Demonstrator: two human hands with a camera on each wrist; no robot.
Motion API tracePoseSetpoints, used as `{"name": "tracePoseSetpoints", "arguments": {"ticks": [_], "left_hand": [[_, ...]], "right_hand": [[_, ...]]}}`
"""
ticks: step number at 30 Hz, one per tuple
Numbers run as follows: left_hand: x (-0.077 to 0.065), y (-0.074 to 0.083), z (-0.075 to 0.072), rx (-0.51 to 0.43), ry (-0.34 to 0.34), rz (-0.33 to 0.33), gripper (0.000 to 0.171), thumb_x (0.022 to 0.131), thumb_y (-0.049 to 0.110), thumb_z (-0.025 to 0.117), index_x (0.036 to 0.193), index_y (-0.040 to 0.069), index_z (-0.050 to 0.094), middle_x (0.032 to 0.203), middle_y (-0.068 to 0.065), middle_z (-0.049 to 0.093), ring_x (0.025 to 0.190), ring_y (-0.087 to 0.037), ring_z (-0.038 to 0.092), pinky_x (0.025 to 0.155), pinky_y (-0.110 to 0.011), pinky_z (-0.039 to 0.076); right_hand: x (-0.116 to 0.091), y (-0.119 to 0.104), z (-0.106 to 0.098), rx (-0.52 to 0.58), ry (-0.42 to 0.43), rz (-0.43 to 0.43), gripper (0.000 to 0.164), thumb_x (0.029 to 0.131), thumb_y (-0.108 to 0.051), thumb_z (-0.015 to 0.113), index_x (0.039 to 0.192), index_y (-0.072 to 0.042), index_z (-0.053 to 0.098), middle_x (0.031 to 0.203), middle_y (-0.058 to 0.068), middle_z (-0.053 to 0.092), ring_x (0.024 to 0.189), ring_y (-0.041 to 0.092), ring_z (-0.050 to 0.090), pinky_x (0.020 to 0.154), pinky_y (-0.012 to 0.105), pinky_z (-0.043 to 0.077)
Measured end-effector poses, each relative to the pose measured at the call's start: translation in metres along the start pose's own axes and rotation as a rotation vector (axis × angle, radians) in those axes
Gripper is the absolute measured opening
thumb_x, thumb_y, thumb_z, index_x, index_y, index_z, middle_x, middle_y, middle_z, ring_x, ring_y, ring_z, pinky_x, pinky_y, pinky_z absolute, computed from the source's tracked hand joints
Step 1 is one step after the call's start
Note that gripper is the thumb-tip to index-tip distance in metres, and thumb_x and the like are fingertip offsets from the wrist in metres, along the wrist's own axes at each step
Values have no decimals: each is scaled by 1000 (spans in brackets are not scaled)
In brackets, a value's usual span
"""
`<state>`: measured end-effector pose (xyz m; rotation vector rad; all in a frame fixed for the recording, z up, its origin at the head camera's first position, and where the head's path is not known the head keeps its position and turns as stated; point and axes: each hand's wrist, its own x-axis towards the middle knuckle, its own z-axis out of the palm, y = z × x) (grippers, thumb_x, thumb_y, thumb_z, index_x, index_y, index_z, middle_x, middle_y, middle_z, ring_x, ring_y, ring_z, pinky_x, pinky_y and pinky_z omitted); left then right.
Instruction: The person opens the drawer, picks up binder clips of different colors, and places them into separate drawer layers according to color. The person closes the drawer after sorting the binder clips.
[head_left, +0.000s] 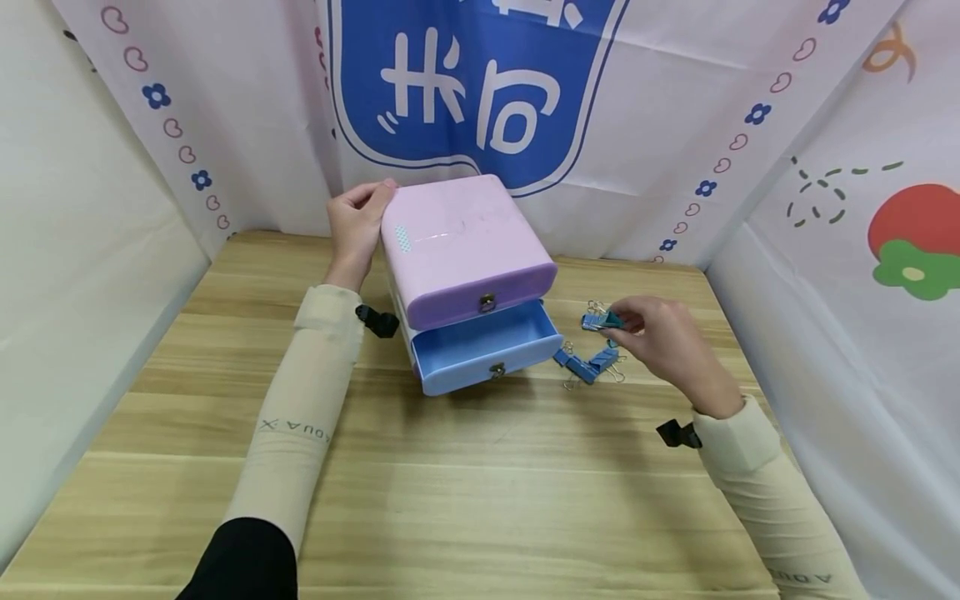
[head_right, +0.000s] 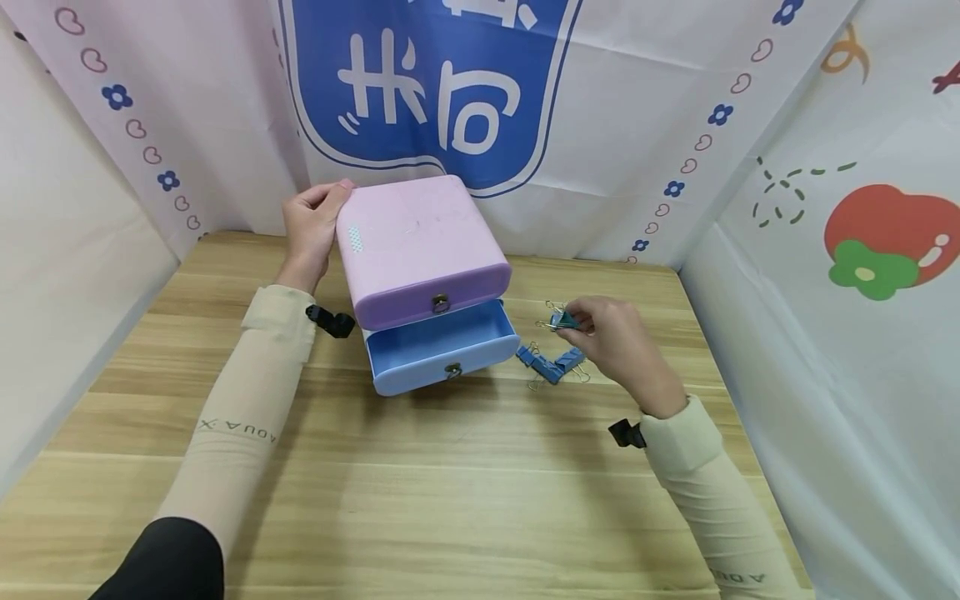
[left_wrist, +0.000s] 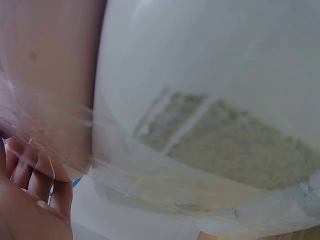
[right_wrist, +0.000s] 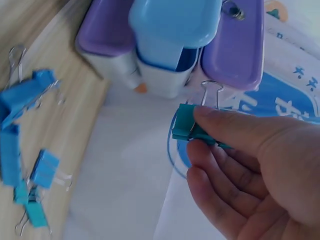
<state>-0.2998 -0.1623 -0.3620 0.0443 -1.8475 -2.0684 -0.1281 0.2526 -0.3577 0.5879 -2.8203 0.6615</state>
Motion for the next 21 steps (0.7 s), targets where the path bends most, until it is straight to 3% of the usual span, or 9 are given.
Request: {"name": "tracePoseSetpoints", "arguments": {"ticks": [6,21], "left_hand": [[0,-1,1,-4,9,13,20,93,31,83,100,12,84,89,9,77,79,-7,66,68,-17,53],[-1,2,0,13,2,-11,25,93,33,82,105,11,84,93,7,78,82,-9,66,69,-18,54]], "right_hand": [[9,-19,2,45,-10,-49,21,90,-9,85,108,-2,78,100,10,80,83,20,76,76,39,66],[41,-46,18,93,-137,-76,24,93,-14,83,114,-3,77,103,9,80,88,19,75,81,37,65]]}}
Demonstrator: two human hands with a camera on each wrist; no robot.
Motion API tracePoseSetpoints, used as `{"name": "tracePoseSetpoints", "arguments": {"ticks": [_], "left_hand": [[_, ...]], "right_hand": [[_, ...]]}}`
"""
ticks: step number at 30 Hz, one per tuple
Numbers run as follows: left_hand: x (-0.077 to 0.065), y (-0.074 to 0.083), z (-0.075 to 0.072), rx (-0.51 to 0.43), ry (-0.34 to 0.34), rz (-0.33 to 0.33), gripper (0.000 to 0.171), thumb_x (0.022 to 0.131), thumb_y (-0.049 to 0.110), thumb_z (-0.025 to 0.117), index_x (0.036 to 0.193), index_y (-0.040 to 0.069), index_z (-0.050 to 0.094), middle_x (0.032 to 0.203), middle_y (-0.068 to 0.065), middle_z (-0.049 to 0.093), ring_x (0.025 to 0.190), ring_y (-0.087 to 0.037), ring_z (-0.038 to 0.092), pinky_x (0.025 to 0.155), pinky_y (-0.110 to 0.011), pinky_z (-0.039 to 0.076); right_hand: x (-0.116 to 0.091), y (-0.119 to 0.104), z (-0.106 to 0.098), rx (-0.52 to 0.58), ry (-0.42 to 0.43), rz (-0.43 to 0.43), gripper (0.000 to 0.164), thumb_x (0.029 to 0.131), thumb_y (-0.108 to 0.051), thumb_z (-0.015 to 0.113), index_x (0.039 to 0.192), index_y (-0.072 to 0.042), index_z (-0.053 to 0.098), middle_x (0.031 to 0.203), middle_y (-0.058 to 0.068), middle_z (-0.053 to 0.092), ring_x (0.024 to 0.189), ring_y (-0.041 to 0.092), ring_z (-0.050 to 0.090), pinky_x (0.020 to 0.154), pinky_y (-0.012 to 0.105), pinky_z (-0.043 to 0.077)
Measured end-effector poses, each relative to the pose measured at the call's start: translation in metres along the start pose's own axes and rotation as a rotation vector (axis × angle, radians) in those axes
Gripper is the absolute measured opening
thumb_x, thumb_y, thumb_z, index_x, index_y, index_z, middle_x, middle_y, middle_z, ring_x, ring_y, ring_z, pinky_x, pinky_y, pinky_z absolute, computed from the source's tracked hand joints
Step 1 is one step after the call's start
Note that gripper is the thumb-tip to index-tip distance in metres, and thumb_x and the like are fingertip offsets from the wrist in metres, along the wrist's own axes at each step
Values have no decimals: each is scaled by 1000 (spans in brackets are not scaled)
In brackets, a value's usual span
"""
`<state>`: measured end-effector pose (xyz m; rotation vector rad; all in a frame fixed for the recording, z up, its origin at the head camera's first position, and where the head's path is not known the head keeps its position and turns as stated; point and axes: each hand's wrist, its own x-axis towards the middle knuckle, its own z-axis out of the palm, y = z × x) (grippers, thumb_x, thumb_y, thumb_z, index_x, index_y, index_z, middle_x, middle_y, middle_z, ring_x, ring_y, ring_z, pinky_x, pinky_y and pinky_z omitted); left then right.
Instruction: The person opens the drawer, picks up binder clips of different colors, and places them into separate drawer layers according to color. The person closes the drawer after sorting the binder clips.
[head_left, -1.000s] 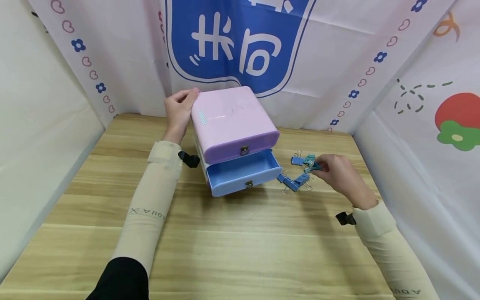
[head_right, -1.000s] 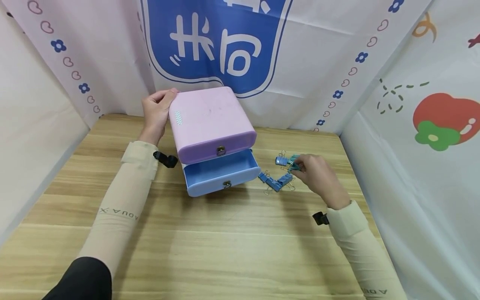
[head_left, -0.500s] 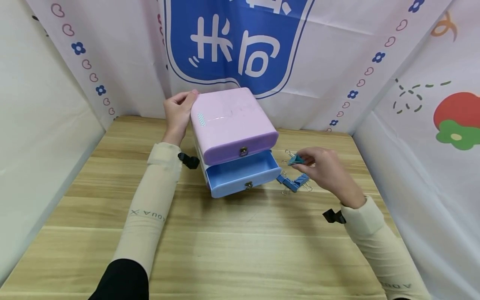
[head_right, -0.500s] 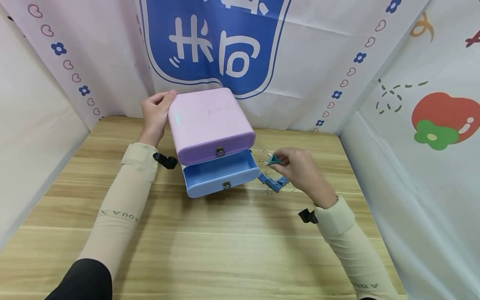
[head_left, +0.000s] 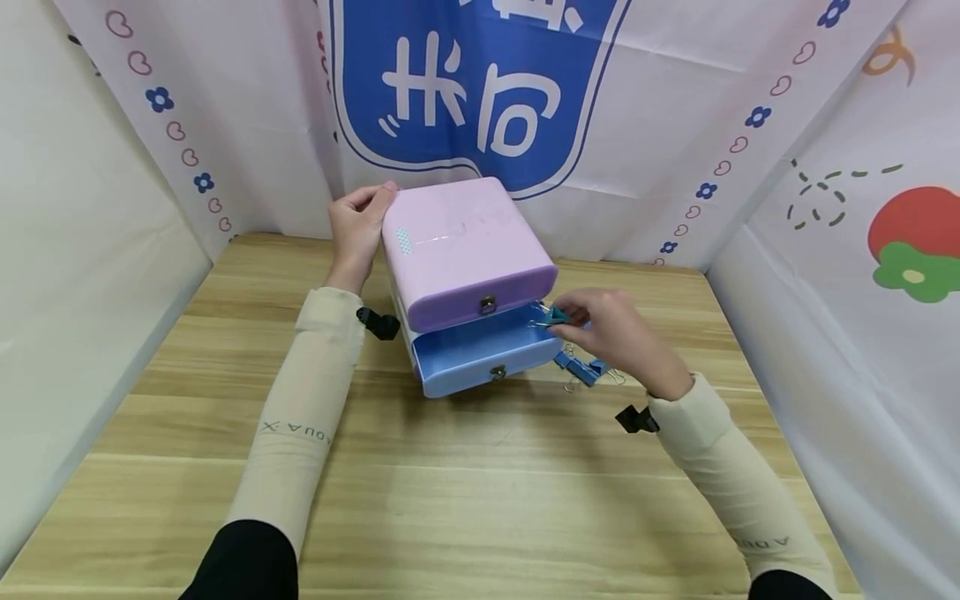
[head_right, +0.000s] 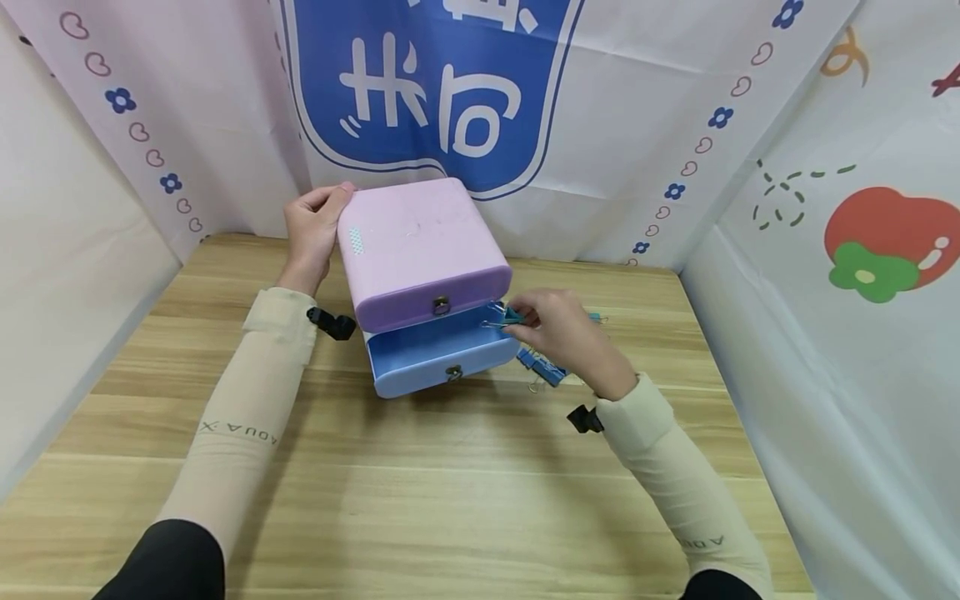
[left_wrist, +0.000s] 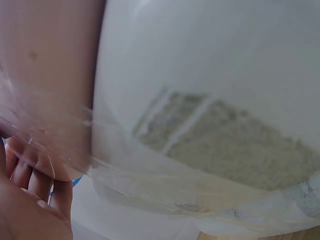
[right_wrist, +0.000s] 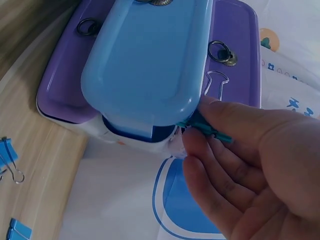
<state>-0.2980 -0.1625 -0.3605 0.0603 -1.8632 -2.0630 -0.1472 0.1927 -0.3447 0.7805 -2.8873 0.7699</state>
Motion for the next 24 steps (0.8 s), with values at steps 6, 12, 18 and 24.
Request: {"name": "tracePoseSetpoints", "arguments": {"ticks": [6,12,18,24], "left_hand": [[0,0,0,5,-1,3,25,93,33,82,105,11,84,93,8,78,82,-9,67,69,-18,54],[1,-1,1,1,7,-1,23,93,32,83,103,12,84,91,8,77,81,-8,66,68,-17,54],[0,0,1,4,11,-8,23,93,32,83,104,12,84,91,8,77,81,-8,66,69,-18,53],[0,0,1,1,11,-9,25,92,33,84,105,12,84,92,7,77,82,-9,66,69,-18,54]], "right_hand": [[10,-2,3,9,-82,0,21,95,-15,81,113,-5,78,100,6,79,85,15,74,78,33,65],[18,-1,6,28,-137,-8,20,96,-17,80,112,-5,78,96,5,80,81,13,73,75,30,64],[24,-1,11,42,-153,-19,19,95,-17,81,110,-5,79,94,4,80,80,12,73,74,29,63],[28,0,13,65,-164,-3,18,95,-14,81,108,-2,78,98,7,80,85,16,76,77,30,64]]}}
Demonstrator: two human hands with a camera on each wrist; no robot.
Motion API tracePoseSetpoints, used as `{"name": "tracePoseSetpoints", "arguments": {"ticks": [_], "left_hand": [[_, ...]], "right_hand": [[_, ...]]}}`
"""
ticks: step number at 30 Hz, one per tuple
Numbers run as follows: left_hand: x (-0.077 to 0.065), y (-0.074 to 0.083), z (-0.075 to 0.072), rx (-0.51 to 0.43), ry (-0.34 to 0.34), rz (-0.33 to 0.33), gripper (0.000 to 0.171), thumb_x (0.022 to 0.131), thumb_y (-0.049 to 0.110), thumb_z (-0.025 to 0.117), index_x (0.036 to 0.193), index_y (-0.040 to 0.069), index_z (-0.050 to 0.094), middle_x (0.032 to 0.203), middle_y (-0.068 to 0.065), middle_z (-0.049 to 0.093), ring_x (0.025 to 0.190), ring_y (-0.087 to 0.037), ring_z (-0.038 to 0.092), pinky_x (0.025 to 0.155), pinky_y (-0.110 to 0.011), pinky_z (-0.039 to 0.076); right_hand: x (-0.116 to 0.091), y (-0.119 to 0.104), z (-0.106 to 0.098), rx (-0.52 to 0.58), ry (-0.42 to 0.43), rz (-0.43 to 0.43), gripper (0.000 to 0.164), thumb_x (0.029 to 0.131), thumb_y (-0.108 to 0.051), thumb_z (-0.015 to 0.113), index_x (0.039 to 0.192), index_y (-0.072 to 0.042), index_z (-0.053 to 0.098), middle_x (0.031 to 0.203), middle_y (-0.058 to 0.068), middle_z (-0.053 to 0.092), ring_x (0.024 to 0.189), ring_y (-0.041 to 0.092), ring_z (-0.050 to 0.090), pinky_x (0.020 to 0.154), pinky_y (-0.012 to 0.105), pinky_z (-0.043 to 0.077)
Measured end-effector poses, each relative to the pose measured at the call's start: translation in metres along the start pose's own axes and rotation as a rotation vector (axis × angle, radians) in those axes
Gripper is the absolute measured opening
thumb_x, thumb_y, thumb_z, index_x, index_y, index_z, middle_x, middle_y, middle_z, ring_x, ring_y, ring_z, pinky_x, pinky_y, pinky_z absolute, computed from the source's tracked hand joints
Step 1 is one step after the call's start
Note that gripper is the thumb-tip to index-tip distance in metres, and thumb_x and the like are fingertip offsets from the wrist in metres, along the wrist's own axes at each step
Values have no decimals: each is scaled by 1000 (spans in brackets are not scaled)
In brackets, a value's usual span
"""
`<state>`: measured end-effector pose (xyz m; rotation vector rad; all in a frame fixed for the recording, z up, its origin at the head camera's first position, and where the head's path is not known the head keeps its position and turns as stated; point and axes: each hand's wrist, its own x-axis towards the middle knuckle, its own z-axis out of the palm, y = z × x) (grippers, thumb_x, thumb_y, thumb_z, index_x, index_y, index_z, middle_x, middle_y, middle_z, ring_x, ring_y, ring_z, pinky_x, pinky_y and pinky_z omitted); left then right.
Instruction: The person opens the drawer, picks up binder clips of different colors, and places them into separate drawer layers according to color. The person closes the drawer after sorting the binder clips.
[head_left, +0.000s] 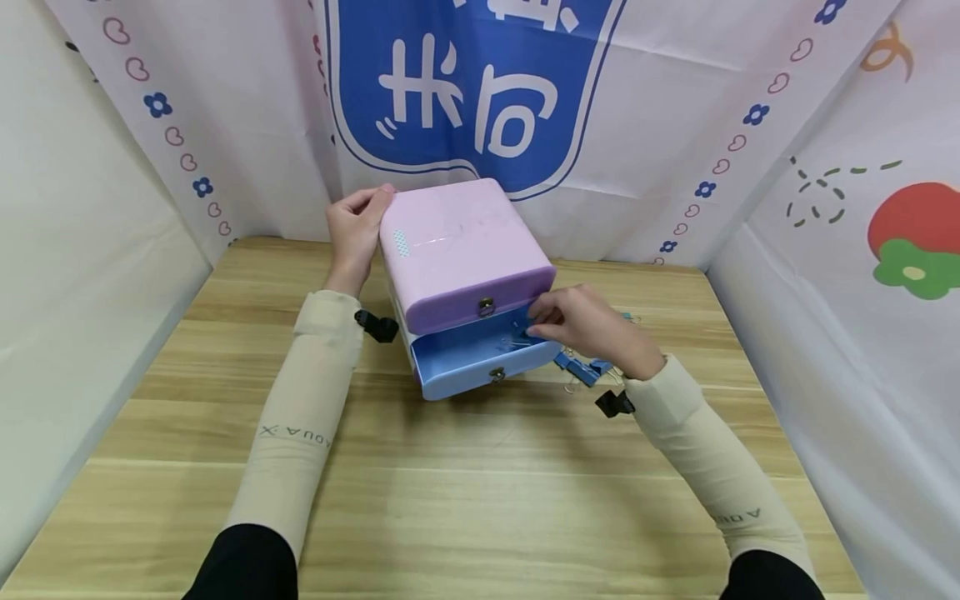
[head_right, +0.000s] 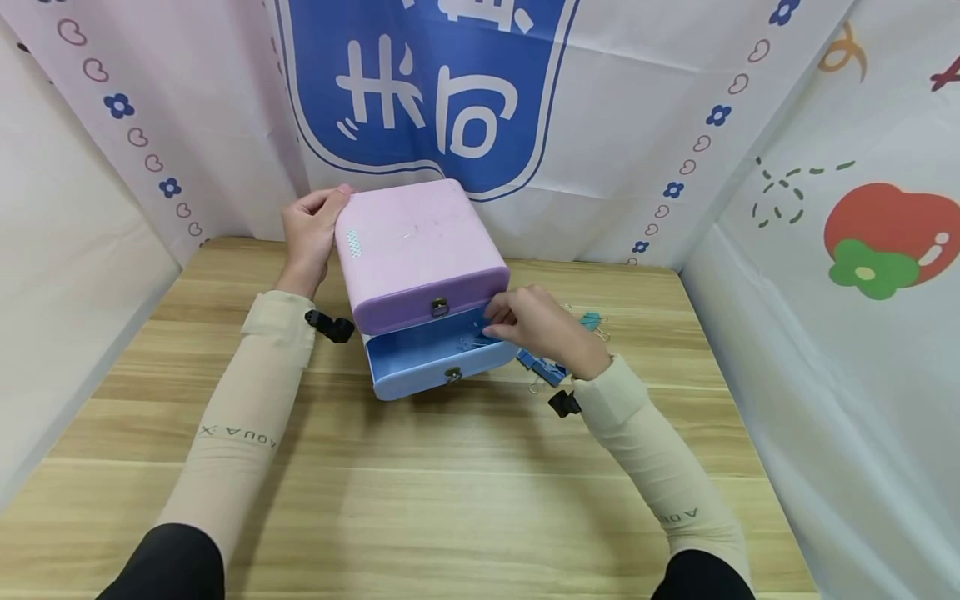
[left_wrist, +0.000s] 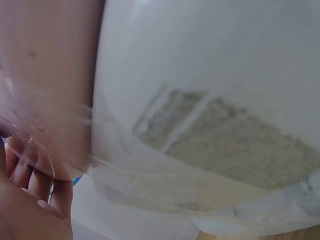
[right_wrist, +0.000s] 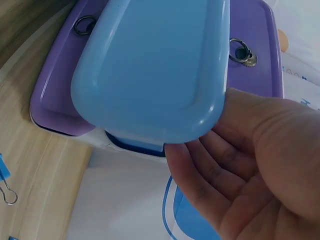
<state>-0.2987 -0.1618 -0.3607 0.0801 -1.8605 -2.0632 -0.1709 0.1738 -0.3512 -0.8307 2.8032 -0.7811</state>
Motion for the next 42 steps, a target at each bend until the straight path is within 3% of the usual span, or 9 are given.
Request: {"name": "tracePoseSetpoints", "arguments": {"ticks": [11,22,34,42], "left_hand": [[1,1,0,-11,-7,22,23,93,32,83,103,11,84,92,6,78,80,-9,66,67,-18,53],[2,2,0,-19,-6,25,23,93,32,83,102,12,84,90,7,77,79,-9,65,66,-17,52],[1,1,1,-17,-9,24,22,93,32,83,103,12,84,92,7,78,80,-9,65,66,-17,53],[0,0,1,-16,-11,14,23,93,32,83,104,11,84,94,6,79,80,-9,66,66,-17,53]], "right_hand": [[-17,17,-17,-8,91,23,19,96,-14,80,110,-2,78,100,8,80,88,19,75,81,36,64],[-40,38,-40,-55,131,130,22,98,-16,77,114,0,76,103,14,78,93,26,75,86,45,64],[-52,68,-41,-116,164,185,23,97,-13,77,111,5,74,100,18,78,91,30,75,85,48,63],[-57,89,-37,-128,148,271,24,99,-12,75,112,8,73,102,22,77,93,33,75,85,50,62]]}}
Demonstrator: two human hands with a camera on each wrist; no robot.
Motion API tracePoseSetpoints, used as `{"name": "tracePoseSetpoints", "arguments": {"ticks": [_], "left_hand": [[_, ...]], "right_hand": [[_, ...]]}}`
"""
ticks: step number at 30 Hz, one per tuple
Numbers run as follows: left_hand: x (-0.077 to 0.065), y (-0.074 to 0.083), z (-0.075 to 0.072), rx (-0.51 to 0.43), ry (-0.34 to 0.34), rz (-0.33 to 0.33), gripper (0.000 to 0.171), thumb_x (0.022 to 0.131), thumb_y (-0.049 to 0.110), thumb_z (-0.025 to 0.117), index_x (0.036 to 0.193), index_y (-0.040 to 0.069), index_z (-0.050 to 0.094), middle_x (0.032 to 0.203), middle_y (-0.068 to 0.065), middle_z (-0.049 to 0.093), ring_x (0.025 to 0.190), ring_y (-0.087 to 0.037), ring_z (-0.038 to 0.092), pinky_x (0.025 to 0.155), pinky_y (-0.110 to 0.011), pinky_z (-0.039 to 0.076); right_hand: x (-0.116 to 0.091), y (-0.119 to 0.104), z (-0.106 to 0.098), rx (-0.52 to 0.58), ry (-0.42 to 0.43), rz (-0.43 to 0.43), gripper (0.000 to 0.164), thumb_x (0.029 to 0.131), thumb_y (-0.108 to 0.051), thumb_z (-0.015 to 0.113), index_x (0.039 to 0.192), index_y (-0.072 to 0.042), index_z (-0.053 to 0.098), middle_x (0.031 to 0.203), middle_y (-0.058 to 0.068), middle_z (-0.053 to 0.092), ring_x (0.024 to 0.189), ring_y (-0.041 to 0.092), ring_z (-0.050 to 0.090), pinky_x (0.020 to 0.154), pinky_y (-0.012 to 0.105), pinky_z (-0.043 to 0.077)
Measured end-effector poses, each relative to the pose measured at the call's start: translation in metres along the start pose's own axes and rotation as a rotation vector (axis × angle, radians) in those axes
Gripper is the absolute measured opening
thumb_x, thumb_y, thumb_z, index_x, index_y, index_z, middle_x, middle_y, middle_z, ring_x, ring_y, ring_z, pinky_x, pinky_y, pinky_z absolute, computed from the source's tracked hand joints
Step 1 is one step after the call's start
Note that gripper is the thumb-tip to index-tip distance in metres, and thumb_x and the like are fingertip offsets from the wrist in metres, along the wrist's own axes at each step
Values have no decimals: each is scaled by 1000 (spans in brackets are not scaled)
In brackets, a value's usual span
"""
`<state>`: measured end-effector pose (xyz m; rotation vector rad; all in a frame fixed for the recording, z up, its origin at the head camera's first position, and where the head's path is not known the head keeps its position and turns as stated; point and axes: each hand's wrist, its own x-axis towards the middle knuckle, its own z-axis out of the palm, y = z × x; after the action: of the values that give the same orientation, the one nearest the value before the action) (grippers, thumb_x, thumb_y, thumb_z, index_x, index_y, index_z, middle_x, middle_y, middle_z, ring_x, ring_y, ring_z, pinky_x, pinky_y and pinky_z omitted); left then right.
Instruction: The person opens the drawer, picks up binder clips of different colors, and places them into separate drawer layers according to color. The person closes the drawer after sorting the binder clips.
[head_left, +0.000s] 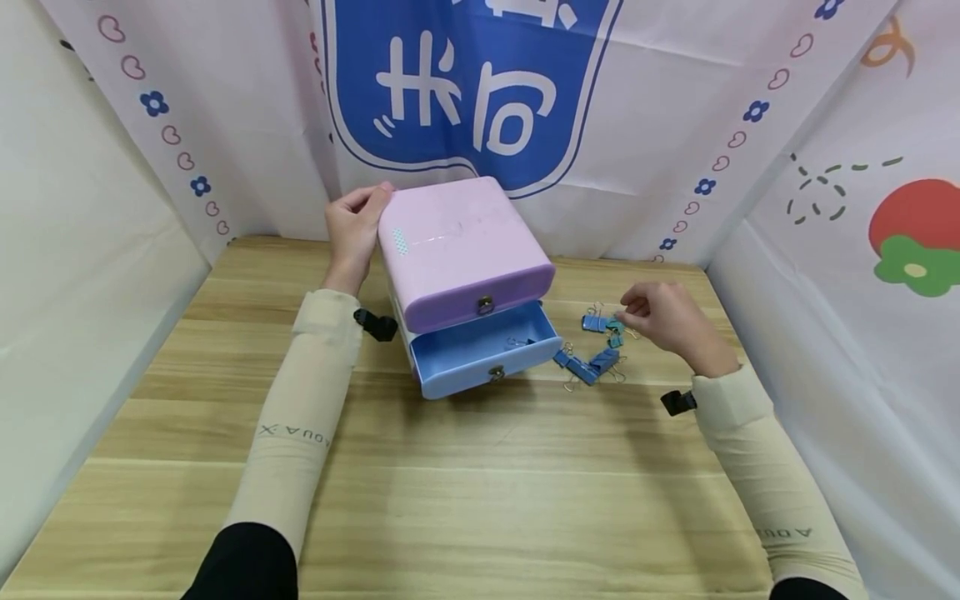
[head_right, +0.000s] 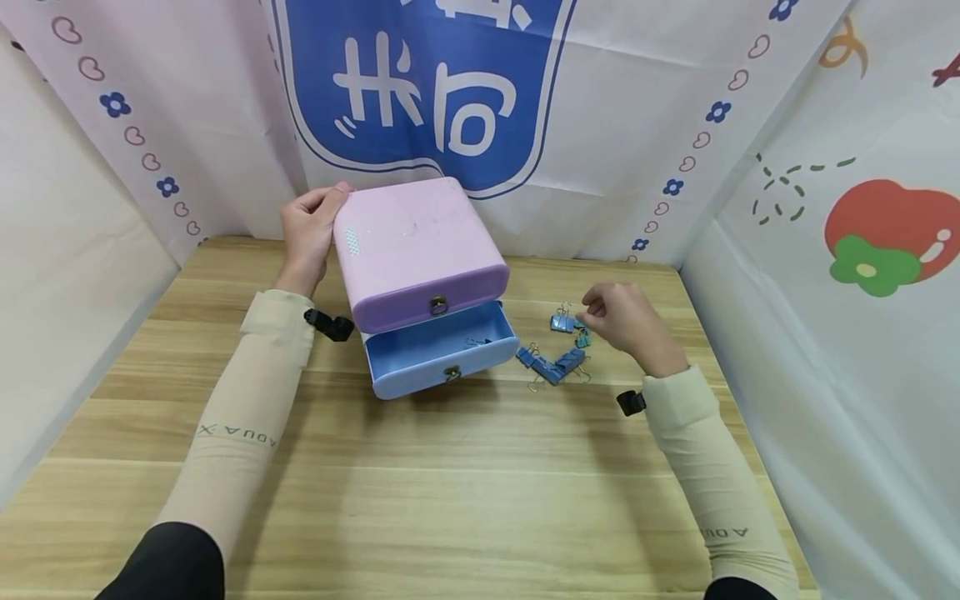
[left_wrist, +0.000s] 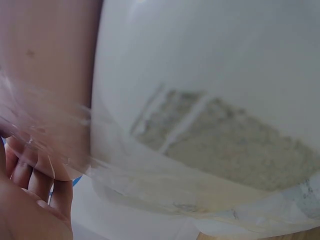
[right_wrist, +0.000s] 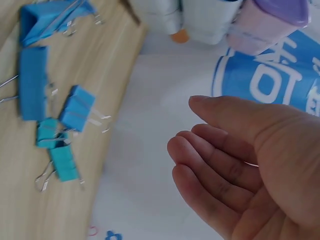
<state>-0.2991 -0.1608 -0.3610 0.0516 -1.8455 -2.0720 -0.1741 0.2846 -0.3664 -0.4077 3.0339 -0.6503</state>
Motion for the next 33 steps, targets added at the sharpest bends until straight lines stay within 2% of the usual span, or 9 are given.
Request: {"name": "tracePoseSetpoints", "arguments": {"ticks": [7,15,23,33], "left_hand": [[0,0,1,6,6,-8,24,93,33,83,105,11,84,96,5,79,82,-9,66,67,-17,53],[0,-2,-1,5,10,-10,24,93,34,83,103,12,84,91,8,77,81,-9,65,67,-17,53],[-2,-2,-2,11,6,-17,26,93,35,83,105,12,83,92,7,77,81,-9,65,66,-17,53],[-1,-1,-1,16,1,-10,28,93,36,82,106,11,83,92,7,77,82,-9,64,66,-17,52]], "right_hand": [[1,21,12,-47,-12,10,21,98,-9,75,110,7,73,99,20,77,89,31,74,82,48,63],[8,41,32,-65,-49,13,21,96,-5,74,112,8,73,99,20,76,89,30,73,82,46,63],[14,50,45,-76,-82,18,23,96,-3,73,115,10,72,104,23,76,94,34,73,84,48,63],[19,58,54,-74,-111,40,23,97,-5,75,115,8,73,104,22,76,94,32,73,85,48,63]]}}
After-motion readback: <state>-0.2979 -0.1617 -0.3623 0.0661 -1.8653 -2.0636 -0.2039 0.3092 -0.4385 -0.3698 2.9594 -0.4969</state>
